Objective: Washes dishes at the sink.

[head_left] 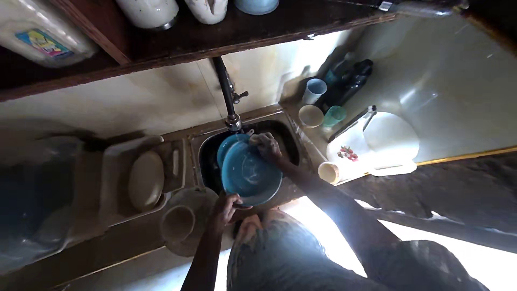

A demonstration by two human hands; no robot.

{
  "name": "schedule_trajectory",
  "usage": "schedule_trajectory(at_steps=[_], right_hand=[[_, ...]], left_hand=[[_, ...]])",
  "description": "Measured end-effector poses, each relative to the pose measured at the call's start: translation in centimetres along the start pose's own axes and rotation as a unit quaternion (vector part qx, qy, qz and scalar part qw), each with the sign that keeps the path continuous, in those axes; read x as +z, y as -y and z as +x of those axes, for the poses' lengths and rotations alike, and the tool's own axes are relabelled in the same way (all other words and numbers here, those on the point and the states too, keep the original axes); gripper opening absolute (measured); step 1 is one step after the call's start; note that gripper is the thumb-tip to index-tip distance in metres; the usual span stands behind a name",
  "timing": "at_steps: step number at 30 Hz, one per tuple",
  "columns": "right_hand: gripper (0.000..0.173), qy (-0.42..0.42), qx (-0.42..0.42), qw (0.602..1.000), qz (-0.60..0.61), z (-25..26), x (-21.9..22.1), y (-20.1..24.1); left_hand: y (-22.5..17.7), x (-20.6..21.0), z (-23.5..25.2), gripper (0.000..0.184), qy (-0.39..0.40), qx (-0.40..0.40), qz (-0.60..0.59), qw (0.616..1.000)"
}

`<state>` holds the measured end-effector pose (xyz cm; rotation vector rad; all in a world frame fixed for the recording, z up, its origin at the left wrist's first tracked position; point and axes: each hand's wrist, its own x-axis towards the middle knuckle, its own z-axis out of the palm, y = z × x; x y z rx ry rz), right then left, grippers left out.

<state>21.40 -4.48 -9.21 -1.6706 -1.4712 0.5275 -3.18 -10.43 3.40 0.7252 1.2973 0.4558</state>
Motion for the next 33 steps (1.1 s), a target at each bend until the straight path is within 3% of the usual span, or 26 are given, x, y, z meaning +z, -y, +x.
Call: schedule_trajectory(at_steps=[3,5,6,8,10,12,16,19,22,23,25,28,30,32,33], right_hand=[[0.033,-0.081,0.019,0.996,0.042,1.6,2.0,4.8],[0.034,-0.076,-0.040,0.995,0.054,1.8,2.8,7.6],[0.037,-0.051,-0.080,0.994,0.055,1.9,2.9,7.1],[0.043,0.034,-0.117,0.993,0.008,1.7,3.2,1.8],[0.041,0.055,-0.006,0.998,0.009,1.3,2.1,-0.1],[0.036,-0.019,0.103,0.994,0.019,0.9,1.7,1.4],[0.029,-0.128,0.073,0.989,0.034,-0.8,4.0,6.9],[0.035,0.046,0.036,0.997,0.055,-3.2,4.2,11.5],[0.031,0.243,-0.121,0.958,0.091,-5.6,2.1,12.5],[0.029,0.270,-0.130,0.951,0.075,-5.8,1.4,11.1],[0.032,0.292,-0.005,0.956,0.011,-4.1,-0.1,8.5],[0.035,0.176,0.107,0.978,-0.032,-1.7,1.2,8.6],[0.039,0.223,0.061,0.972,-0.029,-2.9,2.5,11.8],[0.042,0.379,-0.033,0.925,-0.021,-4.7,1.8,13.9],[0.040,0.408,-0.062,0.911,0.013,-5.2,0.9,13.7]], left_hand=[[-1.2,-0.3,0.5,0.032,0.027,0.015,0.039,0.999],[-1.6,-0.5,0.3,0.035,0.026,0.013,0.056,0.998],[-1.5,-0.5,0.1,0.038,0.018,0.019,0.057,0.998],[-0.3,-0.7,-0.2,0.044,-0.003,0.043,0.042,0.998],[0.8,-0.9,0.2,0.048,-0.012,0.062,-0.008,0.998],[0.9,-0.8,0.1,0.044,-0.018,0.051,-0.041,0.998],[0.4,-0.3,0.1,0.033,-0.010,0.004,-0.028,1.000],[1.0,-0.2,1.6,0.033,0.003,-0.001,-0.024,1.000],[1.3,-1.4,3.0,0.033,-0.040,0.029,-0.069,0.996],[1.5,-1.9,2.8,0.031,-0.053,0.034,-0.074,0.995],[1.3,-2.3,1.7,0.029,-0.055,0.020,-0.064,0.996],[0.6,-1.0,0.0,0.020,-0.020,0.001,-0.028,0.999],[0.3,-1.1,0.9,0.026,-0.009,0.017,-0.031,0.999],[0.2,-2.2,2.3,0.025,-0.034,0.049,-0.058,0.997],[0.1,-2.9,2.5,0.019,-0.051,0.061,-0.063,0.995]])
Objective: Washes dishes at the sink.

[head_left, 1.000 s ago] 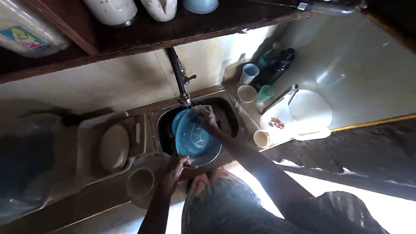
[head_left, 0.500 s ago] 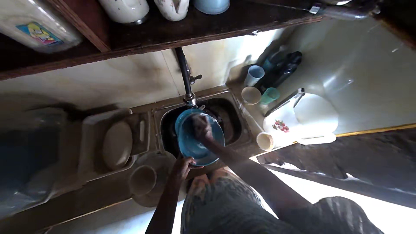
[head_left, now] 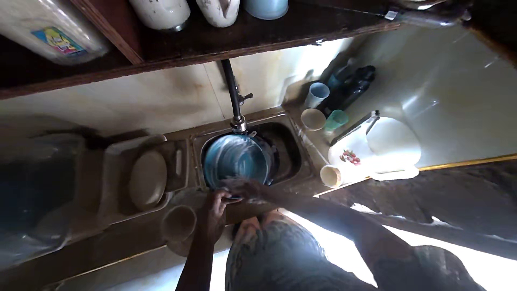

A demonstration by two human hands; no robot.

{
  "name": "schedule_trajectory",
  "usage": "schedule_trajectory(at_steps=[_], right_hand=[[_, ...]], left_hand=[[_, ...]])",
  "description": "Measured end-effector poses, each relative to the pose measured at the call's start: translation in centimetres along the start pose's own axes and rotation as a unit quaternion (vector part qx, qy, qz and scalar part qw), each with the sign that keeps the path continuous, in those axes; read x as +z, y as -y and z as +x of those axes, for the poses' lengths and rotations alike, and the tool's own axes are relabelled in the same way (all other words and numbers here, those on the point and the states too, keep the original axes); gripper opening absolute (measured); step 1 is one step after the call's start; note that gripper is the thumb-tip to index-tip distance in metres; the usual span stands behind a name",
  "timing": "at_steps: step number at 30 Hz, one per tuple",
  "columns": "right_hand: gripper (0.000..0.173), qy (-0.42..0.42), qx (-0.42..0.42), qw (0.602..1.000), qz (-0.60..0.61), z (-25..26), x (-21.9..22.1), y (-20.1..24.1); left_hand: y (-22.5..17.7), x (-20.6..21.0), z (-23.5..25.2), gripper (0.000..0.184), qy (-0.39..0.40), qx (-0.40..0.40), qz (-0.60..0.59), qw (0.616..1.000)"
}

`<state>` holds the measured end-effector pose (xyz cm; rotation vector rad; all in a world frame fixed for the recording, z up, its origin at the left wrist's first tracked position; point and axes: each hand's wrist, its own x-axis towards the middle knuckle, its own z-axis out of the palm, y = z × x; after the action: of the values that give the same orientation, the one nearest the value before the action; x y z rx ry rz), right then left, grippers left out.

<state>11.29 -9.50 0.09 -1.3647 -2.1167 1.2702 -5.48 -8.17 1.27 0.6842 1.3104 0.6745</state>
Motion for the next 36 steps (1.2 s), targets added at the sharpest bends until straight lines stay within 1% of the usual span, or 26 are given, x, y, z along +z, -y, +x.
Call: schedule_trajectory(at_steps=[1,3,4,5,7,8,10,11,12,13,14,16,17,19,20,21,22,23,25,27,28,30,31,33,34,36], right_hand=[[0.039,-0.012,-0.021,0.999,0.024,-0.8,-0.5,-1.6],[0.041,-0.063,0.053,0.996,-0.025,-0.1,-3.1,-5.2],[0.040,-0.120,0.074,0.989,-0.050,1.2,-4.0,-6.5],[0.040,-0.187,0.068,0.978,-0.069,2.8,-4.4,-7.3],[0.041,-0.257,0.027,0.963,-0.082,5.7,-4.5,-6.1],[0.042,-0.237,0.004,0.967,-0.089,6.0,-4.4,-4.3],[0.044,-0.095,-0.063,0.988,-0.107,4.9,-3.9,-1.9],[0.046,-0.050,-0.105,0.987,-0.111,4.5,-3.7,-3.0],[0.048,-0.030,-0.107,0.988,-0.104,4.0,-4.2,-4.7],[0.048,-0.043,-0.076,0.992,-0.094,3.7,-5.0,-6.5],[0.047,-0.094,-0.042,0.991,-0.084,4.1,-5.8,-8.1],[0.042,-0.200,0.007,0.977,-0.080,5.9,-6.8,-7.6],[0.042,-0.224,0.024,0.971,-0.077,6.7,-6.4,-5.9],[0.041,-0.183,-0.004,0.982,-0.053,6.8,-5.1,-1.7],[0.042,-0.113,-0.023,0.992,-0.045,5.8,-4.8,0.0],[0.043,-0.047,-0.031,0.998,-0.030,5.0,-4.6,0.2],[0.043,-0.017,-0.020,1.000,-0.013,4.5,-4.4,-1.4],[0.040,-0.027,0.012,1.000,0.005,4.2,-4.5,-3.5],[0.041,-0.126,0.053,0.991,-0.014,4.7,-5.9,-7.0],[0.039,-0.218,0.068,0.972,-0.053,6.2,-6.2,-6.7],[0.043,-0.228,0.068,0.969,-0.068,7.3,-5.4,-6.0],[0.047,-0.138,0.059,0.987,-0.058,7.8,-3.8,-3.2],[0.045,-0.081,0.020,0.995,-0.057,7.1,-3.5,-1.8],[0.047,-0.013,-0.026,0.997,-0.072,5.7,-3.8,-2.4],[0.053,-0.030,-0.024,0.993,-0.107,5.2,-4.2,-4.2],[0.065,-0.117,0.043,0.983,-0.134,4.9,-5.3,-8.1]], left_hand=[[-0.1,-0.7,0.1,0.018,-0.004,0.004,-0.004,1.000],[-0.4,-0.9,0.2,0.020,0.011,-0.006,-0.016,1.000],[-0.7,0.0,0.0,0.020,0.015,-0.018,-0.015,1.000],[-1.1,1.0,-0.1,0.024,0.031,-0.031,-0.014,0.999],[-2.1,2.5,0.8,0.028,0.049,-0.041,-0.021,0.998],[-2.5,2.6,1.8,0.026,0.049,-0.036,-0.024,0.998],[-3.0,1.6,3.5,0.027,0.036,-0.010,-0.028,0.999],[-3.2,0.9,4.0,0.028,0.023,0.002,-0.039,0.999],[-3.2,0.4,4.2,0.032,0.018,0.007,-0.045,0.999],[-3.1,0.3,3.9,0.034,0.017,0.000,-0.047,0.999],[-3.1,0.7,3.5,0.035,0.023,-0.011,-0.042,0.999],[-2.9,2.2,2.8,0.032,0.056,-0.035,-0.034,0.997],[-2.8,2.6,3.1,0.032,0.068,-0.038,-0.039,0.996],[-3.0,2.6,4.0,0.030,0.074,-0.034,-0.040,0.996],[-3.2,2.2,4.5,0.029,0.062,-0.027,-0.042,0.997],[-3.2,1.6,4.7,0.030,0.048,-0.015,-0.049,0.998],[-3.0,0.9,4.7,0.027,0.035,-0.006,-0.054,0.998],[-2.8,0.4,4.3,0.024,0.024,-0.003,-0.058,0.998],[-2.3,0.6,3.5,0.021,0.033,-0.012,-0.052,0.998],[-2.3,2.2,2.8,0.023,0.061,-0.029,-0.041,0.997],[-2.5,2.8,3.1,0.024,0.064,-0.033,-0.039,0.997],[-3.2,2.8,4.3,0.028,0.053,-0.026,-0.047,0.997],[-3.5,2.3,4.9,0.030,0.033,-0.017,-0.059,0.998],[-3.7,1.1,5.1,0.033,-0.007,-0.005,-0.080,0.997],[-3.6,0.7,4.9,0.035,-0.016,0.001,-0.088,0.996],[-3.0,0.2,4.1,0.030,-0.011,0.008,-0.089,0.996]])
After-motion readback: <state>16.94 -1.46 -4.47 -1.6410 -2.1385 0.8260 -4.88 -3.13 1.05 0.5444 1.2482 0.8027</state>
